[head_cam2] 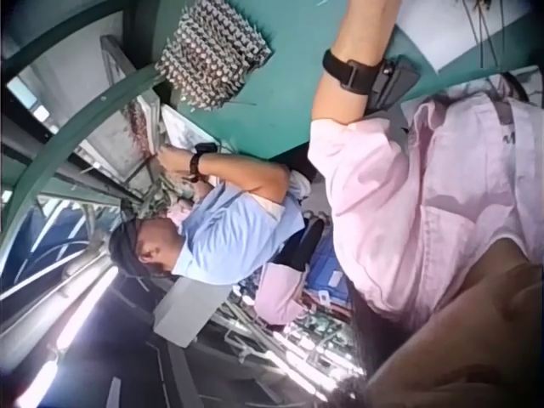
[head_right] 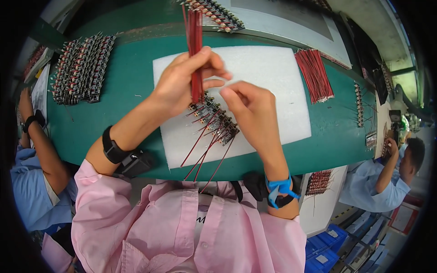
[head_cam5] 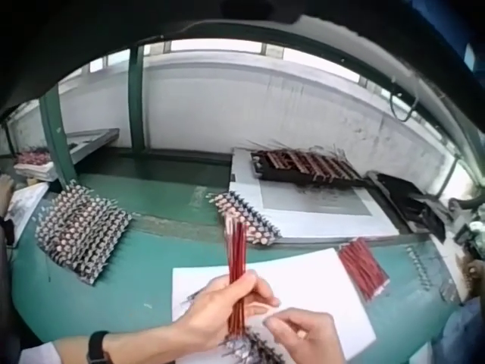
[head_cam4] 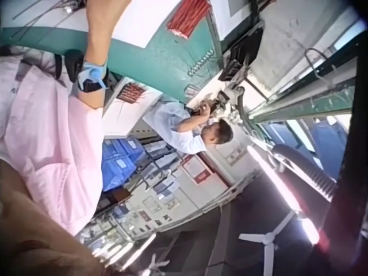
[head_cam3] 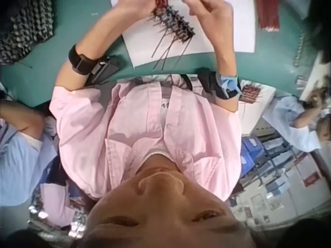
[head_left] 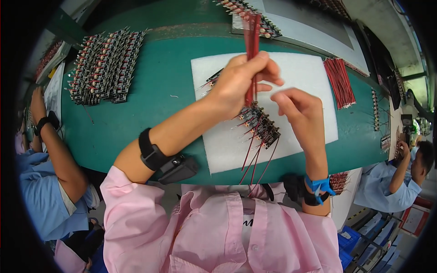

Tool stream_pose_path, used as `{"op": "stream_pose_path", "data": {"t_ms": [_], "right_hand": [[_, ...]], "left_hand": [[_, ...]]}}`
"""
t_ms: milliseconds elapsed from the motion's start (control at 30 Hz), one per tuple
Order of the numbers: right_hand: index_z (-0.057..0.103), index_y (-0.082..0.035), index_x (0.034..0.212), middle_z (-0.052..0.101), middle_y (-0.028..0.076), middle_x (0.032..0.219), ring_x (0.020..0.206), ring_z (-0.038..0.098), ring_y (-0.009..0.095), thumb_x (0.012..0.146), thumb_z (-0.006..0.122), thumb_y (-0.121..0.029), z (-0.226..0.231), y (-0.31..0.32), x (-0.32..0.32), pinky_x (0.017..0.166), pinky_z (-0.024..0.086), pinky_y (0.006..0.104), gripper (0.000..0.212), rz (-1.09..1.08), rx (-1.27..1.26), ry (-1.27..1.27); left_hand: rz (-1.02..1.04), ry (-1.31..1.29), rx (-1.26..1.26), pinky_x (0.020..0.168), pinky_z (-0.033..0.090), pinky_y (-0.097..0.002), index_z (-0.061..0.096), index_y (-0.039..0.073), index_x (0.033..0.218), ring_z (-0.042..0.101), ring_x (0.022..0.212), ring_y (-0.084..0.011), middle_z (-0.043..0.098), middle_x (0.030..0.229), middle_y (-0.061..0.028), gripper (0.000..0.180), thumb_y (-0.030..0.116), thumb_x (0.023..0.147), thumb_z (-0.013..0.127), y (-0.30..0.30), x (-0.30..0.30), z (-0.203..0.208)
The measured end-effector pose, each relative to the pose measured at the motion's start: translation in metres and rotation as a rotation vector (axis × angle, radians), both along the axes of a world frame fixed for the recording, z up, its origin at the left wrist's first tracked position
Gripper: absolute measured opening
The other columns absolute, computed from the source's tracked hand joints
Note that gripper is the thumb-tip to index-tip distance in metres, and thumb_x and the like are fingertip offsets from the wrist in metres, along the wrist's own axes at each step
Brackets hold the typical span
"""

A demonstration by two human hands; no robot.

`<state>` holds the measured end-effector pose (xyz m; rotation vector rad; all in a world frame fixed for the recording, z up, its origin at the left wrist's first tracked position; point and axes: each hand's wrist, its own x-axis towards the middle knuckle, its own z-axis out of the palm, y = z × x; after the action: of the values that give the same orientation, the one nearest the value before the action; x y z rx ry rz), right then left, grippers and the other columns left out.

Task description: The person picks up a bundle of red wires and inserts them one by one into a circuit board strip. After filling the strip, the person sets the bundle down and moves the completed circuit board aside.

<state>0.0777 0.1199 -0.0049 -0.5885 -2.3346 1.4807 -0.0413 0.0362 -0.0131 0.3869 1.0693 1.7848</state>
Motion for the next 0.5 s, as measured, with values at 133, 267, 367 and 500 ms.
{"op": "stream_pose_path", "data": {"t_ms": [133,267,367,500], "right_hand": [[0.057,0.000,0.073,0.050,0.001,0.056,0.048,0.040,0.004,0.077,0.055,-0.011,-0.007,0.003,-0.013,0.043,0.028,0.0171,0.011,0.025,-0.265,0.083],[0.055,-0.001,0.072,0.051,0.003,0.056,0.045,0.040,0.005,0.077,0.054,-0.012,-0.004,0.012,-0.012,0.041,0.029,0.0173,0.012,0.073,-0.382,0.023],[0.054,-0.001,0.072,0.051,0.004,0.056,0.043,0.040,0.005,0.078,0.054,-0.012,-0.005,0.013,-0.013,0.040,0.030,0.0176,0.012,0.077,-0.504,0.024],[0.053,-0.001,0.073,0.052,0.005,0.056,0.041,0.041,0.006,0.078,0.054,-0.011,-0.010,0.010,-0.012,0.038,0.030,0.0172,0.011,0.010,-0.652,0.160]], "left_hand": [[-0.154,0.046,0.172,0.058,0.047,-0.0254,0.050,-0.002,0.091,0.052,0.065,-0.0116,0.055,0.078,-0.0082,0.038,0.032,0.088,0.036,0.011,0.009,-0.009],[-0.256,0.092,0.154,0.060,0.047,-0.0253,0.048,-0.005,0.101,0.054,0.070,-0.0132,0.057,0.087,-0.0129,0.043,0.034,0.088,0.035,0.005,0.004,-0.008],[0.032,-0.021,0.062,0.050,0.042,-0.0242,0.048,-0.003,0.094,0.049,0.057,-0.0106,0.054,0.074,-0.0070,0.040,0.033,0.088,0.034,0.005,0.011,-0.005],[0.011,0.162,-0.030,0.039,0.031,-0.0206,0.048,0.000,0.087,0.036,0.042,-0.0051,0.044,0.059,0.0009,0.035,0.034,0.087,0.038,-0.012,-0.005,-0.010]]}}
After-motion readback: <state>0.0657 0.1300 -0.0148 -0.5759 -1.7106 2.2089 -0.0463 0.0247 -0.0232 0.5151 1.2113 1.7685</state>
